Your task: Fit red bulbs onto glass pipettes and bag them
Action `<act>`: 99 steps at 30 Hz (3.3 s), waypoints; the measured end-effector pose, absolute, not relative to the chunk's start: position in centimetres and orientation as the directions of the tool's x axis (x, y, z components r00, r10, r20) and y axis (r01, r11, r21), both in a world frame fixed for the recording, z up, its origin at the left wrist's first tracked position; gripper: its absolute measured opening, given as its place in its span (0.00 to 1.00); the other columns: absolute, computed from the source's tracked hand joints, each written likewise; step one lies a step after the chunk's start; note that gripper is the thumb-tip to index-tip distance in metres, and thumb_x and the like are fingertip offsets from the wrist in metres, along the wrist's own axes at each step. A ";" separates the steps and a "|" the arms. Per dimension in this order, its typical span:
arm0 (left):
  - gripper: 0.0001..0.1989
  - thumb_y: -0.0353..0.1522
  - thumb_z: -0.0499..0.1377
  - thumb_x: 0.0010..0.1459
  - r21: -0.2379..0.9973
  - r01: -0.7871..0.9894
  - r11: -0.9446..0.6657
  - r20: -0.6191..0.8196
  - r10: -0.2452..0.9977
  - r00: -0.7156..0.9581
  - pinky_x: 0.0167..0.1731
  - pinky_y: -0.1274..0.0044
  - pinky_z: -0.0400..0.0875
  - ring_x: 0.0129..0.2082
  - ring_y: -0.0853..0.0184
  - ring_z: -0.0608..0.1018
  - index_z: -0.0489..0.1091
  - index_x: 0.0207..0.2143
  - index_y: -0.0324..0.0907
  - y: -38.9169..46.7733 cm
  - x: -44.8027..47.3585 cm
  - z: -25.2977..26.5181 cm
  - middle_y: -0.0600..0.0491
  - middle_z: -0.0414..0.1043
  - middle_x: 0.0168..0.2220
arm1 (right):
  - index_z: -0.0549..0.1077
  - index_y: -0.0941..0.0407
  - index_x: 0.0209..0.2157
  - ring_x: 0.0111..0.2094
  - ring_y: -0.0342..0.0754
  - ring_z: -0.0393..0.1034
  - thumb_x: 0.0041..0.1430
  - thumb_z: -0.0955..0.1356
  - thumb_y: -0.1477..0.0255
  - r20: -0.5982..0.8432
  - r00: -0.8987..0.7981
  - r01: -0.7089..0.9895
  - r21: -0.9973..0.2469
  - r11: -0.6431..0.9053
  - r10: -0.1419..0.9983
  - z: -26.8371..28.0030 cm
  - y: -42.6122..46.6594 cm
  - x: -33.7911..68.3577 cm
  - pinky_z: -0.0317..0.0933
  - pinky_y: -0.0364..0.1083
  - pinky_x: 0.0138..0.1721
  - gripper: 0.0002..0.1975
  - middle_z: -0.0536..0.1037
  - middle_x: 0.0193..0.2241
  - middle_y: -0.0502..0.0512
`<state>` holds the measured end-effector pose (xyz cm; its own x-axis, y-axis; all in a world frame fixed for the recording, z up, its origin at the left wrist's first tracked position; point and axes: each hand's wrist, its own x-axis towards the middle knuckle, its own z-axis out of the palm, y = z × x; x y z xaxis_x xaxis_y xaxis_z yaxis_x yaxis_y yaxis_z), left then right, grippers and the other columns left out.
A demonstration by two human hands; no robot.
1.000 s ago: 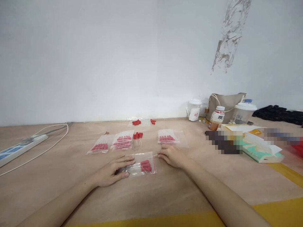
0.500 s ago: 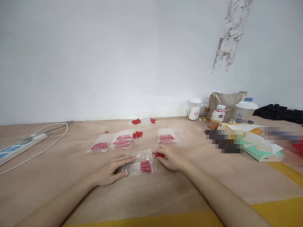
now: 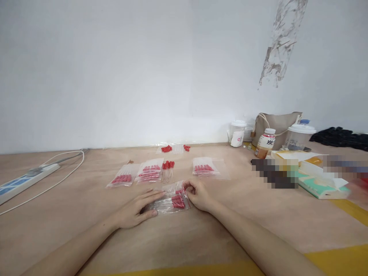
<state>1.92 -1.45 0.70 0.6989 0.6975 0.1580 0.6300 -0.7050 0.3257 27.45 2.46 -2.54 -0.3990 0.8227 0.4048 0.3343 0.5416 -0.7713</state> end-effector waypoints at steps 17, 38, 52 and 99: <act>0.21 0.40 0.49 0.58 0.282 0.604 -0.745 0.201 0.662 0.722 0.55 0.65 0.48 0.57 0.61 0.53 0.55 0.54 0.50 -1.4 1.9 0.5 0.54 0.52 0.57 | 0.65 0.56 0.34 0.36 0.50 0.65 0.47 0.64 0.73 0.329 -0.121 0.757 -0.579 0.302 0.936 1.5 7.8 22.8 0.54 0.47 0.37 0.09 0.73 0.30 0.56; 0.21 0.39 0.48 0.59 0.338 0.588 -0.735 0.151 0.659 0.737 0.55 0.64 0.46 0.55 0.63 0.58 0.52 0.55 0.52 -1.5 2.0 0.8 0.56 0.56 0.55 | 0.42 0.55 0.54 0.19 0.41 0.63 0.48 0.62 0.70 0.436 0.119 0.273 -0.878 0.392 0.892 -1.1 6.2 30.1 0.59 0.41 0.22 0.33 0.63 0.19 0.41; 0.21 0.39 0.48 0.59 0.325 0.599 -0.732 0.167 0.668 0.725 0.55 0.65 0.47 0.56 0.63 0.57 0.53 0.55 0.52 -1.5 2.1 0.9 0.55 0.52 0.57 | 0.55 0.53 0.38 0.24 0.44 0.69 0.43 0.67 0.61 0.140 0.057 -0.275 -0.950 0.150 0.989 -2.7 3.5 27.6 0.65 0.48 0.31 0.22 0.70 0.22 0.46; 0.26 0.38 0.49 0.58 0.338 0.612 -0.715 0.198 0.690 0.696 0.54 0.68 0.51 0.58 0.62 0.51 0.45 0.58 0.51 -1.7 1.8 0.8 0.56 0.41 0.60 | 0.65 0.58 0.24 0.15 0.37 0.59 0.39 0.70 0.60 -0.003 -0.418 0.093 -0.995 0.040 0.908 -0.9 2.6 27.7 0.51 0.38 0.16 0.17 0.68 0.15 0.45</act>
